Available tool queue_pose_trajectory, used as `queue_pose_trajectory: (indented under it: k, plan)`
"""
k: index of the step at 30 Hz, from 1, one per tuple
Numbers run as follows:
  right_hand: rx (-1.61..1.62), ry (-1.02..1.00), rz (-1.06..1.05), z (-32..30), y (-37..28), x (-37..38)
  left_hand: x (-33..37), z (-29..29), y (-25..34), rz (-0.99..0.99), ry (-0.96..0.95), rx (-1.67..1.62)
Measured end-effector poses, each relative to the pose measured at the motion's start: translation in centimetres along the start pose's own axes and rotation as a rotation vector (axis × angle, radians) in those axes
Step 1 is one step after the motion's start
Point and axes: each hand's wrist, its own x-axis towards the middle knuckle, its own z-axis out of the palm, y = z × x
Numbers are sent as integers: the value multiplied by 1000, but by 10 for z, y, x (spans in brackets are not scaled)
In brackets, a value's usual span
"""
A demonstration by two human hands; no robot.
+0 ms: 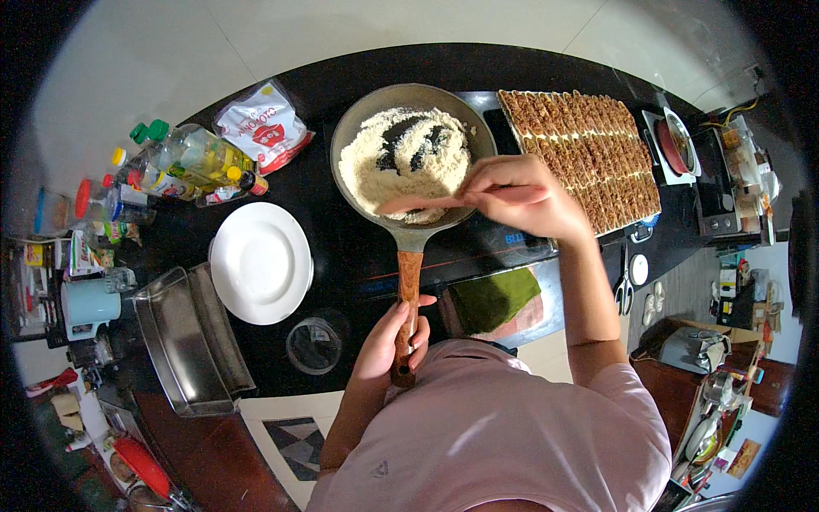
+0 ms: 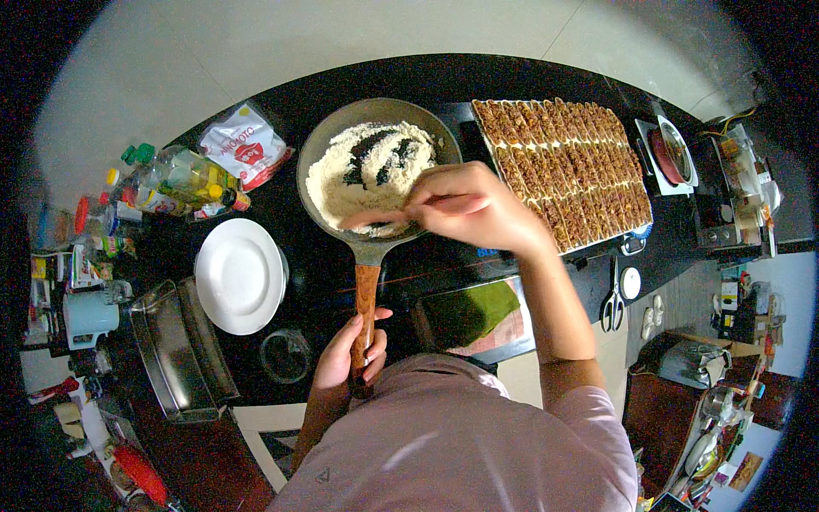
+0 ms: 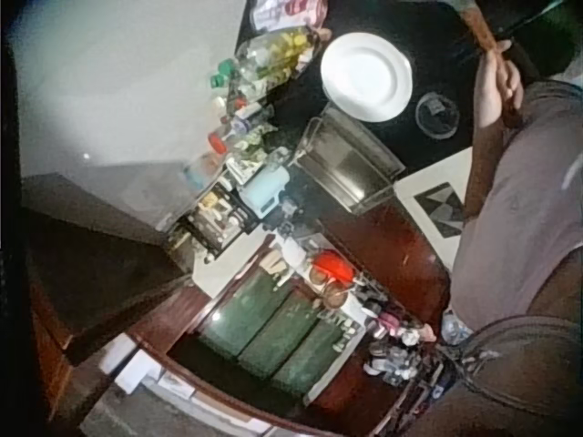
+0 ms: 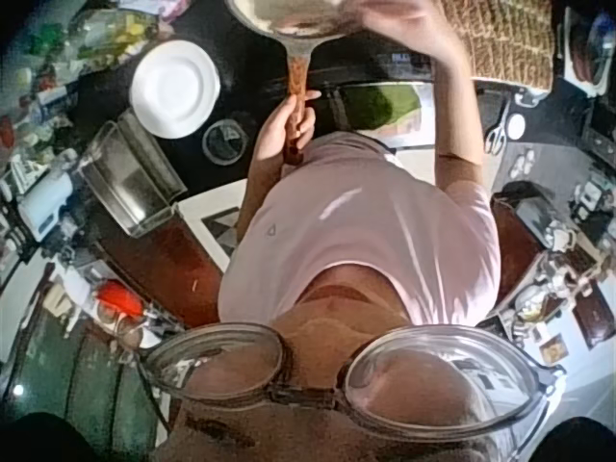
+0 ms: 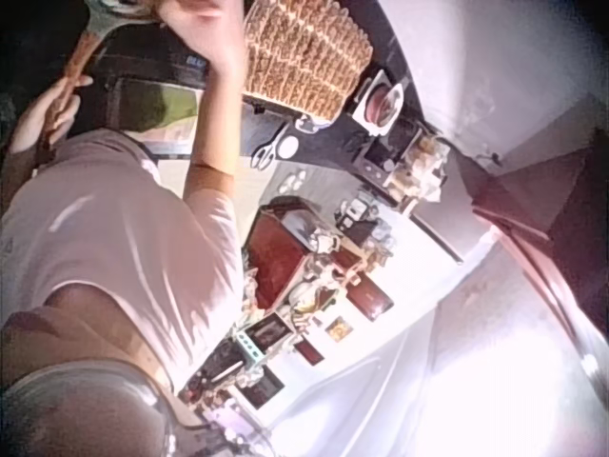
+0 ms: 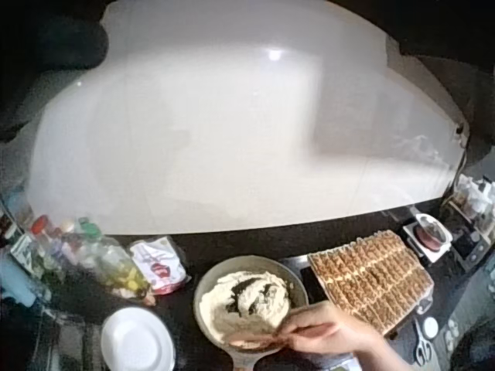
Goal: The person removes a tray from the oven, transfers pastries to a cooling rack, washes the oven tray in a sink, and then stirs a mixture in a pan on the stove using a spatula.
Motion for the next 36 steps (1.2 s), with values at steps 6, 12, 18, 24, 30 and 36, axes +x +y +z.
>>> queue_pose_trajectory:
  k: [6, 12, 18, 24, 30, 36]
  plan:
    - [-228, 330, -151, 58, 20, 17, 0, 2, -1, -10, 11, -28]
    - [-123, 705, -31, 35, 42, 9, -1, -4, -2, -21, -9, 25]
    - [-278, 777, 78, 12, 58, 18, 0, -2, -1, -31, -23, 38]
    - [-230, 389, -121, 48, 30, 32, 1, -4, -2, -19, -24, 62]
    - [-203, 158, -133, 15, -2, 0, 0, 0, 0, -22, -2, -19]
    - [201, 404, 197, 24, 12, -10, 0, -1, -2, -15, -15, 23]
